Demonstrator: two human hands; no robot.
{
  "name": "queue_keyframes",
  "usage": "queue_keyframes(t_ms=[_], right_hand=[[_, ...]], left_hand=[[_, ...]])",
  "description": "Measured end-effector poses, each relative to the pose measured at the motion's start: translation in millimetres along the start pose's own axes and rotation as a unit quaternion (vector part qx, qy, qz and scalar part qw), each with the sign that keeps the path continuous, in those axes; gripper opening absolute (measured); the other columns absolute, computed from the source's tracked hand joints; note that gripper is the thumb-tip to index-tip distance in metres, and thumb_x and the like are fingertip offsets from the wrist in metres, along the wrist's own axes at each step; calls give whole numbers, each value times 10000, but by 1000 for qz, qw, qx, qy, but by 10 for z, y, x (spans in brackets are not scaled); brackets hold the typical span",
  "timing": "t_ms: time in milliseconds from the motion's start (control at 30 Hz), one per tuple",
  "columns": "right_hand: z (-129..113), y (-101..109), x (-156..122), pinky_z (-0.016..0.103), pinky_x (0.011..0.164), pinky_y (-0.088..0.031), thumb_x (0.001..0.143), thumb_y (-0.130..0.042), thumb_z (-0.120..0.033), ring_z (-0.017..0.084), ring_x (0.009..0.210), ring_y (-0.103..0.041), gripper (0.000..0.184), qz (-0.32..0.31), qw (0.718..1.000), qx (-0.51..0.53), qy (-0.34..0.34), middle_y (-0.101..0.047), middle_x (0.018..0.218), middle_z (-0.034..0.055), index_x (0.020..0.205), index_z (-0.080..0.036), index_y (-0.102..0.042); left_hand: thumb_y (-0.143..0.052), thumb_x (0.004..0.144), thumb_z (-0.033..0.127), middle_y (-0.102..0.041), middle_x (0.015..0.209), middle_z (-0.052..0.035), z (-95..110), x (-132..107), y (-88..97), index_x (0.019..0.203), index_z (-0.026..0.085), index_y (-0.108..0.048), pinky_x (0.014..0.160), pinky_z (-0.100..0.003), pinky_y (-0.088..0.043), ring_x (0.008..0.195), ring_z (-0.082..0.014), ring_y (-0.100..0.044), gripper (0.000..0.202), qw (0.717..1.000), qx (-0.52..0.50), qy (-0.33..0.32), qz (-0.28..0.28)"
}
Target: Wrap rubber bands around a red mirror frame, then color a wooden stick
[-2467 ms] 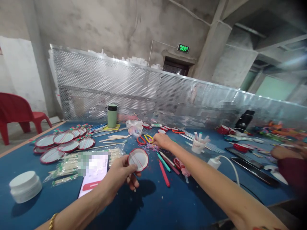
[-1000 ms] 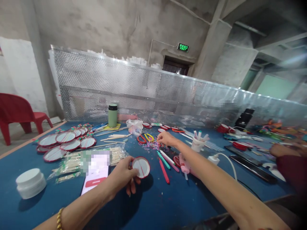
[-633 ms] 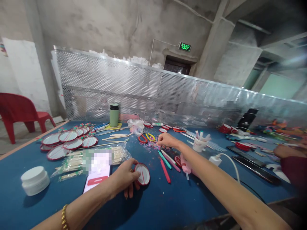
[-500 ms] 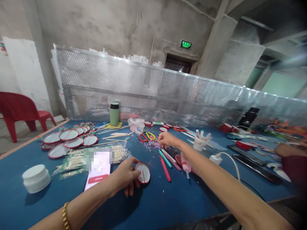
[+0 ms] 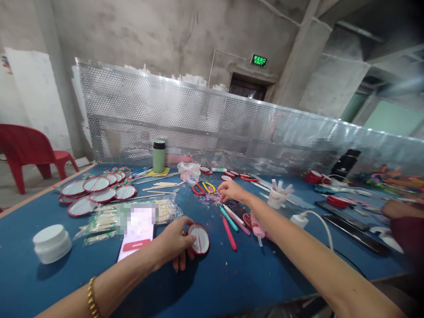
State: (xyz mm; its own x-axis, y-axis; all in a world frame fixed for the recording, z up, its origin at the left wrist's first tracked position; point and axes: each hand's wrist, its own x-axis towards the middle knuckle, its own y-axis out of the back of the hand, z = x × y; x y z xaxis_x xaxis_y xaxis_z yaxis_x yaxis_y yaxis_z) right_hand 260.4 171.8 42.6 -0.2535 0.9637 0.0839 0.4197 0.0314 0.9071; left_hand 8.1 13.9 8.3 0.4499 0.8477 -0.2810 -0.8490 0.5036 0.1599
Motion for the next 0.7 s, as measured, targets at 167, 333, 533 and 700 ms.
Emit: queue_keyframes(t_ms=[167, 333, 533, 700], right_hand=[[-44, 46, -37, 330, 939, -435, 824, -603, -121, 261, 1098, -619, 205, 48, 988, -141, 48, -699, 1085, 150, 977, -120, -738], [-170, 1, -139, 238, 856, -420, 830, -645, -144, 196, 968, -648, 167, -23, 967, -219, 125, -730, 978, 65, 929, -194, -769], [-255, -51, -250, 262, 838, -392, 814, -634, -87, 238, 1003, -623, 128, -38, 948, -281, 143, -709, 970, 111, 830, -155, -741], [-212, 2, -290, 241, 718, -381, 819, -573, -65, 215, 890, -640, 150, -17, 952, -280, 124, -708, 907, 115, 828, -143, -700]], left_hand=[[-408, 864, 114, -613, 547, 45, 13, -20, -10, 1216, 148, -345, 287, -140, -367, 303, -97, -512, 359, 1000, 7, -2, 1], [-427, 865, 138, -623, 566, 37, 4, -26, -7, 1219, 154, -351, 299, -131, -367, 312, -91, -517, 362, 1000, 13, -6, 3], [-381, 851, 88, -615, 558, 40, -7, -6, 9, 1225, 157, -336, 308, -142, -383, 322, -103, -528, 383, 1000, 17, -3, -1], [-386, 847, 119, -595, 562, 53, -45, -3, 10, 1223, 177, -353, 285, -163, -355, 309, -112, -503, 382, 997, 80, -10, 15]])
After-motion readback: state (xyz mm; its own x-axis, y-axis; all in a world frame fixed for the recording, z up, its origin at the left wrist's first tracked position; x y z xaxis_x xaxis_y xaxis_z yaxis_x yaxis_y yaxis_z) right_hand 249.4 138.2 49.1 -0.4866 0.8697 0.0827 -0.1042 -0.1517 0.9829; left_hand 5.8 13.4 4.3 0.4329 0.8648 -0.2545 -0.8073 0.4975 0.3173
